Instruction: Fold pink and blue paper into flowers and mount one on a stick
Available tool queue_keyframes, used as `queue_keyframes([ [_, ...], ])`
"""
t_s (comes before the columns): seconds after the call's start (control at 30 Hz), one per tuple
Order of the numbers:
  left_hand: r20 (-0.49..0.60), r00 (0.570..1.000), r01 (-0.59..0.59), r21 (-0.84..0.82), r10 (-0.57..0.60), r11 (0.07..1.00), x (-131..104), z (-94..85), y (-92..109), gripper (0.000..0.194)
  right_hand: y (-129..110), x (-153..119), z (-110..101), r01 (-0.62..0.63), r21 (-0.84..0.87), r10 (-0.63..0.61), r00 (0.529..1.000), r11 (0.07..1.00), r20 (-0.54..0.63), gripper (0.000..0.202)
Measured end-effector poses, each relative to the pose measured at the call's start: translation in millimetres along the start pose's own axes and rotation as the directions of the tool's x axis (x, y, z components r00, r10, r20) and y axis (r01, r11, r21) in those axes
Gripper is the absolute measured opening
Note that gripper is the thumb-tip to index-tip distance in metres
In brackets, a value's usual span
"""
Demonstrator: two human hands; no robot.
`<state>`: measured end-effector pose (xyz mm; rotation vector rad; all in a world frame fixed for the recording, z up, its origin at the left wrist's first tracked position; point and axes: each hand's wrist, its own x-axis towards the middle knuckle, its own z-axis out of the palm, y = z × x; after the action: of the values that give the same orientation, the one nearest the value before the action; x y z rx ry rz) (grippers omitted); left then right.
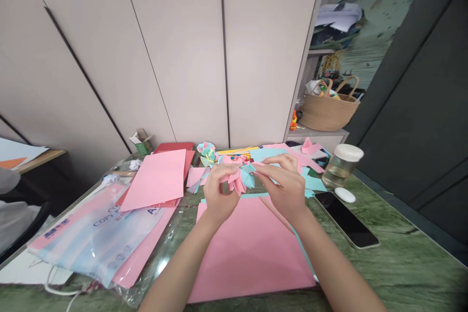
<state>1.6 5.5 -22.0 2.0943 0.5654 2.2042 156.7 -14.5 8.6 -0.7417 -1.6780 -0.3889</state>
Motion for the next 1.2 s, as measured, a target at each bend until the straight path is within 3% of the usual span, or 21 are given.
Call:
queue_keyframes([
  [0.2, -0.103, 0.990, -0.095, 0.001, 0.095, 0.995, -3, 4.7, 9, 0.044, -3, -4, 6, 0.065, -0.013, -0.066, 0.990, 0.998, -0.123, 0.013],
  [0.73, -0.218, 0.975, 0.043, 0.040, -0.034, 0.998, -14, 17.2, 19, 0.039, -3, -12, 9, 0.253, -0.271, -0.319, 0.918, 0.928, -0.234, 0.018],
  [0.8, -0.225, 0.973, 0.061, 0.012, -0.057, 0.998, -11, 17.2, 19, 0.036, -4, -9, 9, 0.243, -0.250, -0.298, 0.931, 0.937, -0.212, 0.017],
  [0.97, -0.204, 0.972, 0.103, -0.058, -0.113, 0.993, -4, 14.4, 13, 0.031, -5, -1, 9, 0.086, -0.081, -0.093, 0.992, 0.993, -0.084, 0.020],
  [1.2, -0.240, 0.963, 0.115, -0.050, -0.124, 0.992, -5, 19.5, 22, 0.028, -4, -6, 11, 0.156, -0.114, -0.175, 0.968, 0.981, -0.180, 0.020],
])
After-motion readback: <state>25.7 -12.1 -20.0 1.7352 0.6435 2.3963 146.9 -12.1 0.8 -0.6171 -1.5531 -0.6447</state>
